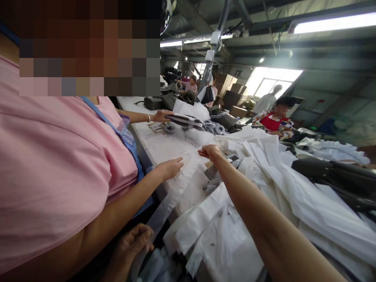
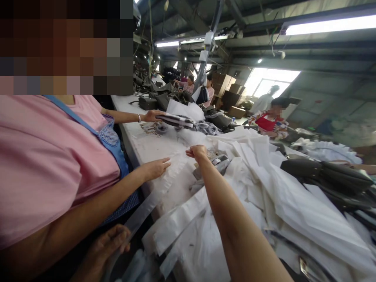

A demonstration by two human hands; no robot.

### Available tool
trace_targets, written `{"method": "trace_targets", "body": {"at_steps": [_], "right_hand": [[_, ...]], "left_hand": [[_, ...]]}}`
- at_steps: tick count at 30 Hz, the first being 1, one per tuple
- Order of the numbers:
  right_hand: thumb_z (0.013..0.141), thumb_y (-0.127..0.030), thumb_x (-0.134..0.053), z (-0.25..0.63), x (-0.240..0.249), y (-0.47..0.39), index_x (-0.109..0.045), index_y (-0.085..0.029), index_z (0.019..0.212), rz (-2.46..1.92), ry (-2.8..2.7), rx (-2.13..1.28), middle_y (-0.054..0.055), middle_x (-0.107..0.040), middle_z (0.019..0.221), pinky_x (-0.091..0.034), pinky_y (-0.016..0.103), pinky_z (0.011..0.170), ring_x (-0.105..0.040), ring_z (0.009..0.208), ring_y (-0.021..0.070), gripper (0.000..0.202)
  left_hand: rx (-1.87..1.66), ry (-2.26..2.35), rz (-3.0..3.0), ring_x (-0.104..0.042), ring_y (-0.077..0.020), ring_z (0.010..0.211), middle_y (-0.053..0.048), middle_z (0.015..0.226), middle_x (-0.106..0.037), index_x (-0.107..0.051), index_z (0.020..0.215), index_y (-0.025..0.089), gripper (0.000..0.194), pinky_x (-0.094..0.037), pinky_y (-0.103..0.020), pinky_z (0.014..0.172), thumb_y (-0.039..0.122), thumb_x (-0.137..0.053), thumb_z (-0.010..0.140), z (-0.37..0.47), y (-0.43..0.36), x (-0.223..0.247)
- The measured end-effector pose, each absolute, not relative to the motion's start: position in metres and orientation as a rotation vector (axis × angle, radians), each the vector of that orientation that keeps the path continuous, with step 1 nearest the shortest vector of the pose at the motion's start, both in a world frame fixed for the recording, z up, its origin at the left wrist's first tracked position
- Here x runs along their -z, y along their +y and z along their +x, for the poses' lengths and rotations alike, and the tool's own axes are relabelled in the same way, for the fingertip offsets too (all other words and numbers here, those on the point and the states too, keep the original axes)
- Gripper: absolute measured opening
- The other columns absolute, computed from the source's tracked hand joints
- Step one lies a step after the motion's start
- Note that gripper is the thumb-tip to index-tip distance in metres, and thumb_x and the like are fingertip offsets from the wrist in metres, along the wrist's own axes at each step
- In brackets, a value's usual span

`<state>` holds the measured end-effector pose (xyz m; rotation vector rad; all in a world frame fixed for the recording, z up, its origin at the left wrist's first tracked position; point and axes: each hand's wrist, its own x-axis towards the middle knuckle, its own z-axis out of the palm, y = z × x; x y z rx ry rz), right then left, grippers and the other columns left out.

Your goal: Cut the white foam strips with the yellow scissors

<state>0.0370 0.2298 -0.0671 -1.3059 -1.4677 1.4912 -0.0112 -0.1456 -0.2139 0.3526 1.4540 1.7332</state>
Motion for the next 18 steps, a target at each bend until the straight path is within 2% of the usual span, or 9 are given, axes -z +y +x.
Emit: {"method": "trace_targets", "body": {"at_steps": [4,7,9,12,15,18], "right_hand": [[0.096,-0.033,-0.060,0.030,0.085,0.235,-0.058,-0.016,0.122,-1.337,-1.372,-1.522,0.008,-0.062,0.116,-0.058,0.037,0.078,-0.064,0.094,0.0188,0.032],[0.096,-0.031,-0.060,0.035,0.093,0.234,-0.057,-0.015,0.121,-1.307,-1.330,-1.511,0.007,-0.062,0.111,-0.058,0.031,0.070,-0.064,0.086,0.0160,0.030],[0.095,-0.026,-0.059,0.039,0.092,0.233,-0.055,-0.016,0.122,-1.276,-1.317,-1.502,0.004,-0.062,0.103,-0.057,0.026,0.063,-0.063,0.076,0.0123,0.029],[0.090,-0.013,-0.060,0.043,0.079,0.228,-0.050,-0.022,0.126,-1.215,-1.310,-1.514,-0.002,-0.058,0.090,-0.055,0.019,0.056,-0.060,0.063,0.0077,0.039],[0.086,-0.003,-0.056,0.051,0.055,0.213,-0.047,-0.021,0.128,-1.139,-1.296,-1.555,-0.004,-0.058,0.085,-0.058,0.020,0.061,-0.064,0.064,0.0079,0.047],[0.085,-0.003,-0.060,0.080,0.025,0.194,-0.056,-0.015,0.115,-1.013,-1.340,-1.629,0.000,-0.064,0.087,-0.062,0.027,0.070,-0.069,0.070,0.0114,0.033]], "left_hand": [[-1.620,1.634,0.491,-0.059,-0.0174,0.057,-0.003,0.064,-0.066,-0.066,0.078,0.021,0.049,-0.049,-0.027,0.052,0.069,-0.073,0.070,-0.019,-0.139,0.200],[-1.621,1.687,0.602,-0.065,-0.0202,0.082,-0.005,0.094,-0.068,-0.066,0.101,0.019,0.036,-0.057,-0.034,0.068,0.053,-0.063,0.089,-0.037,-0.104,0.179],[-1.644,1.702,0.648,-0.063,-0.0205,0.093,-0.009,0.111,-0.064,-0.061,0.116,0.018,0.036,-0.058,-0.039,0.076,0.046,-0.059,0.094,-0.055,-0.067,0.163],[-1.663,1.729,0.747,-0.063,-0.0217,0.098,-0.008,0.112,-0.065,-0.063,0.111,0.019,0.031,-0.057,-0.042,0.083,0.043,-0.062,0.093,-0.080,-0.010,0.141],[-1.639,1.756,0.871,-0.064,-0.0280,0.106,-0.004,0.101,-0.071,-0.068,0.095,0.026,0.021,-0.057,-0.048,0.086,0.042,-0.073,0.083,-0.077,0.014,0.131],[-1.591,1.819,1.020,-0.061,-0.0303,0.115,-0.004,0.109,-0.071,-0.067,0.104,0.028,0.030,-0.054,-0.049,0.093,0.045,-0.071,0.080,-0.038,-0.018,0.141]]}}
